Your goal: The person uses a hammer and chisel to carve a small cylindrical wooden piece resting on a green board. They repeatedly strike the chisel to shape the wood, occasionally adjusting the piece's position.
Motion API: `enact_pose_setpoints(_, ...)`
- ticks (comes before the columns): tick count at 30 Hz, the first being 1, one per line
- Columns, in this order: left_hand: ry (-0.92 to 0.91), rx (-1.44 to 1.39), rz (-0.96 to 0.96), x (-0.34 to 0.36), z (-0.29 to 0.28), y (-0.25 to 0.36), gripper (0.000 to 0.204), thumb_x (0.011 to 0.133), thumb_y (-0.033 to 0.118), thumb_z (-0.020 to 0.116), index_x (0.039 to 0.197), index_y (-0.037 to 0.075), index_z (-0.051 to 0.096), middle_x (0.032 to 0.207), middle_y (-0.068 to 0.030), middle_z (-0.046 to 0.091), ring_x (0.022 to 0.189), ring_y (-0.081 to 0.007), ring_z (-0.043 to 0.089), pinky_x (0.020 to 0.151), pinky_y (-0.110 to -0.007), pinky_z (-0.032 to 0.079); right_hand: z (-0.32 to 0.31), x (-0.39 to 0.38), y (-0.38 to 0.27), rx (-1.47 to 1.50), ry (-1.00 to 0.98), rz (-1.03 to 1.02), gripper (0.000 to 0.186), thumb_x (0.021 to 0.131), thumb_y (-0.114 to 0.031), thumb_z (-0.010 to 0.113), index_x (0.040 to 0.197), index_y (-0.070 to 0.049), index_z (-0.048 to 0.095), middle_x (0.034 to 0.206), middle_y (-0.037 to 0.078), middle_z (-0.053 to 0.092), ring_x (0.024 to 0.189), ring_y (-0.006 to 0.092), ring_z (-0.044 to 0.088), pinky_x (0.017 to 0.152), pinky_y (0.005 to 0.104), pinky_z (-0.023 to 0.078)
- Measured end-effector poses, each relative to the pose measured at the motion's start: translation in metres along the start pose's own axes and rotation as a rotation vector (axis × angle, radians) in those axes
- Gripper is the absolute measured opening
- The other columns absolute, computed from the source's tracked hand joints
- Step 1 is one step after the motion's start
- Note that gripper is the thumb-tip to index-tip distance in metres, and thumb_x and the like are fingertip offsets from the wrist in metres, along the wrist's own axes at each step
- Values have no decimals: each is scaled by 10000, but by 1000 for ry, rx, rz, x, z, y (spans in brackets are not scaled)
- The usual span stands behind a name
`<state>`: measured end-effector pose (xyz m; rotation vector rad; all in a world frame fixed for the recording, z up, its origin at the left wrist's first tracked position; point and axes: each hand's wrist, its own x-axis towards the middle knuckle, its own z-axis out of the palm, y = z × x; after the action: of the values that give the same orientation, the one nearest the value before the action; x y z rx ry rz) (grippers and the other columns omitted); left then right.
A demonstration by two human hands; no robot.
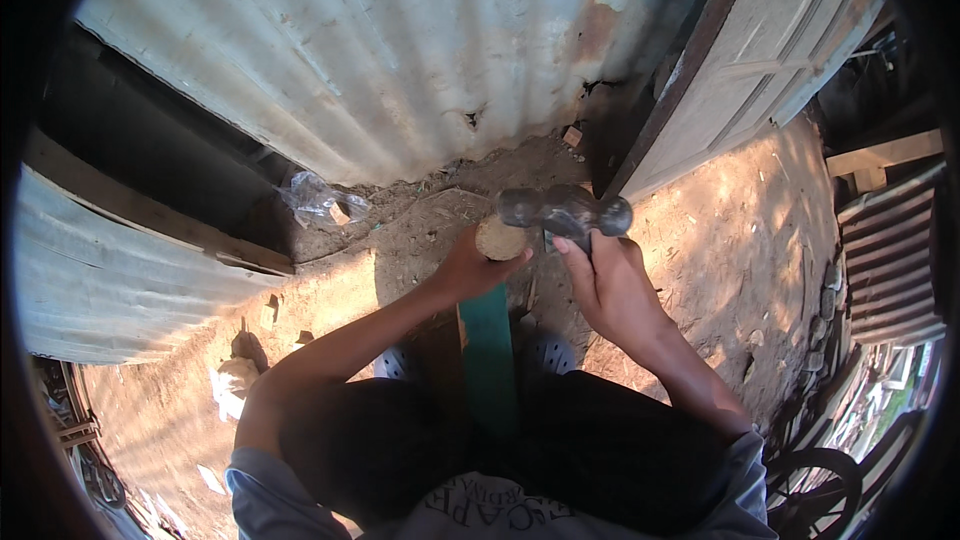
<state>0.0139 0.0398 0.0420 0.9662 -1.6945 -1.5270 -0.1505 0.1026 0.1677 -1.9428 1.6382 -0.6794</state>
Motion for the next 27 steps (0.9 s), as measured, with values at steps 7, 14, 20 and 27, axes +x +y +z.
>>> enact_pose_setpoints(7,-57,62,9,-1,-1,3,280,804,190,707,1024,50,606,944,-81,665,898,-157,634,786,-312,494,1,-4,8,-2,-94,-48,290,917,-173,541,1062,67,467,696,240,605,670,429,606,558,472,470)
enact_pose_setpoints(14,-39,10,9,-3,-3,1,313,802,195,713,1046,41,589,950,-78,658,899,-145,625,796,-309,492,-1,-3,5,77,-134,-33,319,921,-165,536,1098,82,439,759,272,605,735,453,597,607,490,468)
enact_pose_setpoints(20,-52,40,6,-5,-4,-2,333,801,202,718,1057,39,580,963,-80,655,904,-145,623,800,-305,493,3,-6,13,98,-170,-56,298,926,-159,522,1097,66,428,762,278,602,739,469,585,614,500,461)
enact_pose_setpoints(27,-36,17,26,-5,-4,-3,328,804,213,715,1051,40,585,957,-77,657,899,-145,624,794,-308,493,0,-4,8,121,-182,-38,283,930,-156,513,1111,43,426,771,283,600,752,476,578,627,510,455)
